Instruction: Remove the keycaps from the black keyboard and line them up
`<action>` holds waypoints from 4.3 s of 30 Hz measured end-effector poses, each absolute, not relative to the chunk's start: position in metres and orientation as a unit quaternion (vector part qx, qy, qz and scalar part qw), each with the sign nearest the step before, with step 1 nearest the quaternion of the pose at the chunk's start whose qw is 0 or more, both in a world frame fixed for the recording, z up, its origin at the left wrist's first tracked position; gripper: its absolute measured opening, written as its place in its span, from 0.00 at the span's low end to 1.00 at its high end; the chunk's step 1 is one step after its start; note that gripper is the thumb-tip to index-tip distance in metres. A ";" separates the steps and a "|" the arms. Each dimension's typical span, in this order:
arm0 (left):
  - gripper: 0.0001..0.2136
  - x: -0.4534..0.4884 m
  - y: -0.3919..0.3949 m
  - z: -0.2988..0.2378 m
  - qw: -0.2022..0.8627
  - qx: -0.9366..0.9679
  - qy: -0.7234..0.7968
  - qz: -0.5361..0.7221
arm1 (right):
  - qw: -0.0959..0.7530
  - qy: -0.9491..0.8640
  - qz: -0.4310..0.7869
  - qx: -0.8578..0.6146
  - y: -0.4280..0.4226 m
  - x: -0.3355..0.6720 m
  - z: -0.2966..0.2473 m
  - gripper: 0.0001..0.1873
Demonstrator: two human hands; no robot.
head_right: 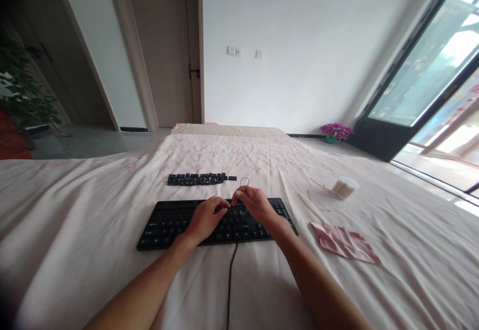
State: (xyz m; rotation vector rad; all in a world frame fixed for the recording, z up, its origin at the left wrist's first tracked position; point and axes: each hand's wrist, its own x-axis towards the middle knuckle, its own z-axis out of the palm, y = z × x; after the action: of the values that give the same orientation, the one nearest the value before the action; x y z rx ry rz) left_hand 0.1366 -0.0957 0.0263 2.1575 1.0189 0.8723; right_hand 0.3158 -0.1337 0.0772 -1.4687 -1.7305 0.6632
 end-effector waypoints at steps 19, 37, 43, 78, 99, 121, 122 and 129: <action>0.03 0.150 -0.100 0.033 0.205 0.862 0.399 0.237 | 0.406 -0.732 0.186 -0.514 -0.141 0.306 0.052 0.21; 0.13 0.159 -0.110 0.028 0.134 0.865 0.398 0.274 | 0.477 -0.733 0.120 -0.470 -0.149 0.306 0.037 0.20; 0.16 0.159 -0.116 0.035 0.151 0.859 0.400 0.283 | 0.544 -0.704 0.117 -0.443 -0.152 0.303 0.041 0.20; 0.06 0.162 -0.101 0.016 0.246 0.809 0.423 0.325 | 0.210 -0.710 -0.030 -0.672 -0.145 0.318 0.055 0.13; 0.05 0.156 -0.097 0.023 0.374 0.736 0.413 0.384 | 0.212 -0.723 0.049 -0.655 -0.141 0.319 0.050 0.13; 0.11 0.155 -0.097 0.026 0.396 0.737 0.381 0.394 | 0.230 -0.693 0.068 -0.680 -0.140 0.320 0.047 0.14; 0.10 0.155 -0.096 0.025 0.397 0.737 0.377 0.397 | 0.233 -0.693 0.069 -0.679 -0.140 0.320 0.046 0.14; 0.11 0.154 -0.094 0.022 0.409 0.734 0.356 0.409 | 0.272 -0.681 0.086 -0.674 -0.138 0.320 0.041 0.12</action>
State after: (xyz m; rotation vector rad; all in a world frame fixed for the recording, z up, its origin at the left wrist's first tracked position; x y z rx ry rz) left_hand 0.1543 -0.0942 0.0218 1.8485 0.8973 1.0304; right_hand 0.3205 -0.1383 0.0411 -1.8140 -1.8344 0.2302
